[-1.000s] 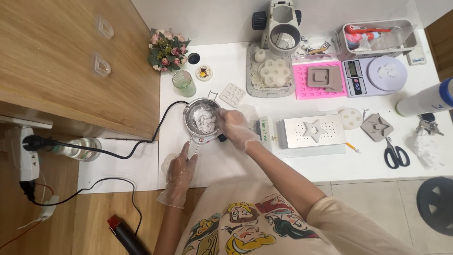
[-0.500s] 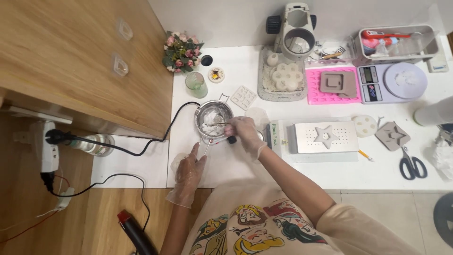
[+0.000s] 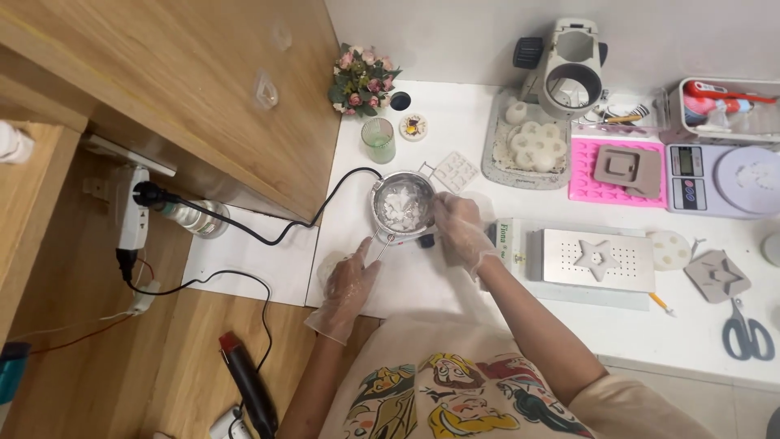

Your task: The person is melting wax in a small pot and stirring it with a brush while preparing candle molds.

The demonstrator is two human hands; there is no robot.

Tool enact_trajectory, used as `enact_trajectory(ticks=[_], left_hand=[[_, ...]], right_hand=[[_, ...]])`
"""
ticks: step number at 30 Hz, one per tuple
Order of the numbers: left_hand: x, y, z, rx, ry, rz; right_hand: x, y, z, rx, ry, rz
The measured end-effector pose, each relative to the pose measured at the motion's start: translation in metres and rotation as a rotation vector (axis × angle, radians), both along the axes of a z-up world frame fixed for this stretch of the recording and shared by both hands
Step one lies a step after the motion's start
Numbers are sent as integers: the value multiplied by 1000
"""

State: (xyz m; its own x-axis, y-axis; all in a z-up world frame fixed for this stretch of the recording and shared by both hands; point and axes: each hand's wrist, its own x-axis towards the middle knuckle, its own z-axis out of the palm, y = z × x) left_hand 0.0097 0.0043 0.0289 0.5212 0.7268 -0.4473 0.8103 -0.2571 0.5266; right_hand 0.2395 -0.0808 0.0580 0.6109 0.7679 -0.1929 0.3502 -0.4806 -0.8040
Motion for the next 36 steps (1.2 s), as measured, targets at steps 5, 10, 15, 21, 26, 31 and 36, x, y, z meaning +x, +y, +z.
enact_trajectory(ticks=[5,10,15,21,26,31,36], left_hand=[[-2,4,-24,89,-41,-19],[4,2,-10,128,-68,-35],[2,1,-11,67,-41,-9],[-2,0,-19,41,-63,23],[-2,-2,-25,32,-117,40],[-1,0,-18,25,-57,52],[-2,-3,-15,22,-64,32]], right_hand=[[0,-3,-47,76,223,-68],[4,-2,-54,216,628,-249],[-1,2,13,126,83,-44],[-1,2,18,-177,-77,38],[-3,0,-30,-41,249,-114],[5,2,-85,166,744,-252],[-2,4,-42,269,639,-260]])
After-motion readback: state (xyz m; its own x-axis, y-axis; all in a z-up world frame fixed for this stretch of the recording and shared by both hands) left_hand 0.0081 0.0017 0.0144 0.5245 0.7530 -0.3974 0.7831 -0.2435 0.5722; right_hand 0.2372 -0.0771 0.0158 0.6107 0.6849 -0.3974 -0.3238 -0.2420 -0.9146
